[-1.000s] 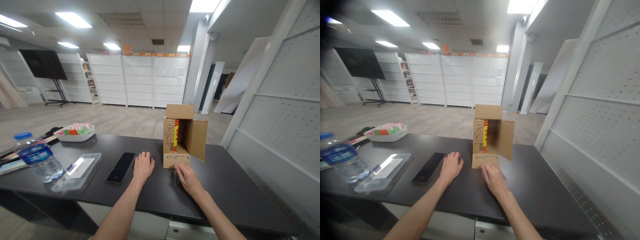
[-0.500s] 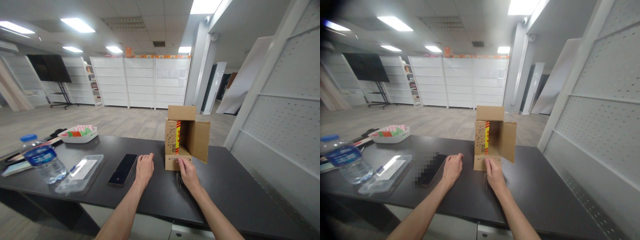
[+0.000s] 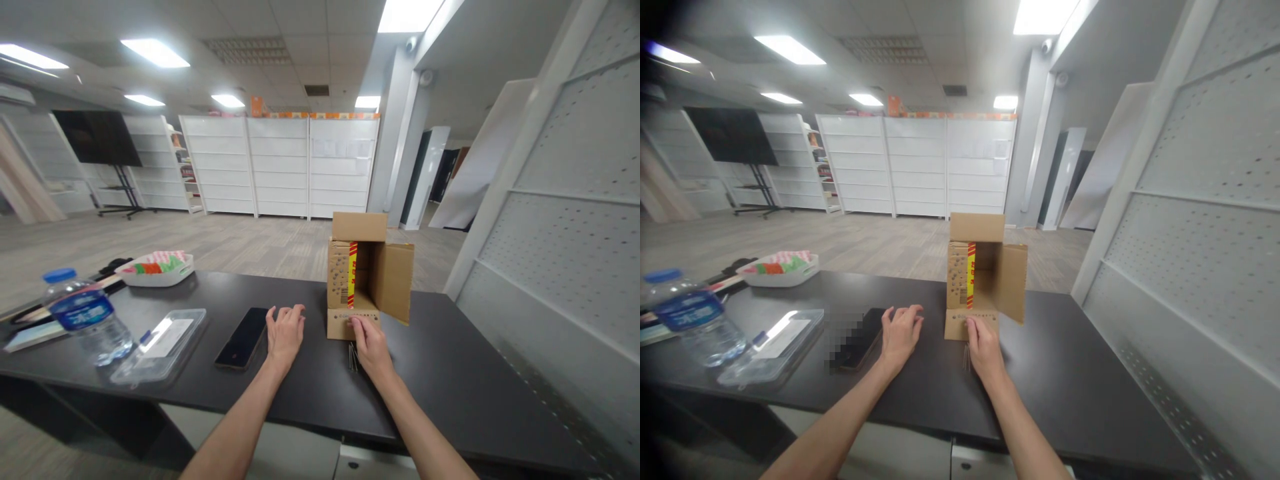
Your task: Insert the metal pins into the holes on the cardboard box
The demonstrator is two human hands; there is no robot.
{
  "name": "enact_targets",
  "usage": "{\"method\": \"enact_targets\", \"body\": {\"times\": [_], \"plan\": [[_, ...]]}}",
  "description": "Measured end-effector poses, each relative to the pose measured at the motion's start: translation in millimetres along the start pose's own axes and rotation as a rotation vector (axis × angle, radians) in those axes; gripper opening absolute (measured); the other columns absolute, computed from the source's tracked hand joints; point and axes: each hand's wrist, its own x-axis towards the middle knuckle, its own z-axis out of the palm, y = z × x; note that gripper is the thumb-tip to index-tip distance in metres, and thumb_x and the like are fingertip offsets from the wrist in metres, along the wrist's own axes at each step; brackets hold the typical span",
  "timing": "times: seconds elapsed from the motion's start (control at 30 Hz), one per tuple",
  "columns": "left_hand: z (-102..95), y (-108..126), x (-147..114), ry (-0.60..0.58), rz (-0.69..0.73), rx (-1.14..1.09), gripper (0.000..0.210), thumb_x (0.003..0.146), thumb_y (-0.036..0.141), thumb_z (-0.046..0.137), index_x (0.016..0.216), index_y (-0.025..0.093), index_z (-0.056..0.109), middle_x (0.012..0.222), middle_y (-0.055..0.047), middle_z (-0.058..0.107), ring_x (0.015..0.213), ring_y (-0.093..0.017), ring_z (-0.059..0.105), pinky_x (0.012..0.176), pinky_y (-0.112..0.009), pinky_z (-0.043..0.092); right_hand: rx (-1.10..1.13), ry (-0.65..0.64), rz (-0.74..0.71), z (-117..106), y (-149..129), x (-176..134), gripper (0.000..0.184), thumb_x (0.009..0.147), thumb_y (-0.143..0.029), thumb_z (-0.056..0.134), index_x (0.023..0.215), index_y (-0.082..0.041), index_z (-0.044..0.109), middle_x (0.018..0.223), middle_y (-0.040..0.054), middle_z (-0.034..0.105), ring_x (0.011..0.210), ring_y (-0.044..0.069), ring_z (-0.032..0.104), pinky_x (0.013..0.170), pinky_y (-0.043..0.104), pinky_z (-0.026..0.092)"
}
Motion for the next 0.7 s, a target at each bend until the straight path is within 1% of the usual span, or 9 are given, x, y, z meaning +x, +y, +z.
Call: {"method": "enact_targets", "body": {"times": [0.1,0.17,0.23,0.3,0.43,0.57,0.7], "plan": [[-2.3,-2.1,0.8,0.028,-0.101,-0.031,0.018,0.089,0.023,0.042,0.102,0.024,0.054,0.093,-0.005,0.069,0.1,-0.02,0.056,0.1,-0.041,0.025,0.015,-0.002,0.023,0.7,2.1,-0.3,0.031,0.096,-0.036,0.036,0.097,-0.019,0.062,0.091,0.0085,0.068,0.085,0.02,0.063,0.08,0.034,0.049],[-2.4,-5.4,2.6,0.029,-0.19,-0.073,0.013,0.089,0.027,0.042,0.097,0.022,0.051,0.093,-0.005,0.067,0.094,-0.021,0.058,0.089,-0.037,0.032,0.028,-0.01,0.032,1.0,2.8,-0.3,0.032,0.097,-0.037,0.035,0.097,-0.019,0.061,0.09,0.0086,0.067,0.085,0.021,0.063,0.08,0.034,0.049],[-1.2,-8.5,5.7,0.028,-0.271,-0.141,0.011,0.089,0.029,0.042,0.094,0.022,0.048,0.092,-0.005,0.067,0.088,-0.02,0.061,0.079,-0.032,0.036,0.038,-0.015,0.033,1.0,2.8,-0.1,0.031,0.096,-0.037,0.036,0.097,-0.019,0.061,0.09,0.0083,0.067,0.085,0.02,0.062,0.079,0.033,0.048],[0.4,-9.7,10.4,0.05,-0.344,-0.213,0.009,0.089,0.03,0.042,0.094,0.022,0.046,0.091,-0.004,0.066,0.084,-0.019,0.062,0.073,-0.03,0.036,0.041,-0.009,0.03,0.7,2.2,0.2,0.03,0.096,-0.036,0.037,0.096,-0.019,0.061,0.089,0.0079,0.067,0.085,0.02,0.062,0.078,0.032,0.048],[4.0,-3.6,22.5,0.125,-0.463,-0.324,0.009,0.087,0.031,0.044,0.092,0.023,0.044,0.087,-0.003,0.065,0.081,-0.019,0.062,0.071,-0.029,0.038,0.042,0.001,0.034,0.1,1.9,0.6,0.03,0.096,-0.036,0.037,0.096,-0.019,0.061,0.09,0.0082,0.067,0.085,0.02,0.062,0.079,0.033,0.047],[9.2,4.6,31.2,0.202,-0.519,-0.42,0.01,0.086,0.032,0.045,0.09,0.023,0.043,0.084,-0.003,0.063,0.079,-0.019,0.062,0.072,-0.03,0.04,0.06,0.014,0.052,0.5,3.2,0.6,0.029,0.096,-0.034,0.037,0.097,-0.019,0.061,0.091,0.008,0.066,0.087,0.02,0.061,0.081,0.033,0.047],[15.7,4.1,30.0,0.253,-0.569,-0.455,0.011,0.086,0.032,0.045,0.089,0.022,0.043,0.081,-0.003,0.061,0.077,-0.019,0.062,0.073,-0.031,0.04,0.072,0.038,0.066,0.6,3.7,1.5,0.03,0.096,-0.034,0.037,0.097,-0.018,0.062,0.094,0.009,0.067,0.089,0.02,0.061,0.082,0.033,0.047]]}}
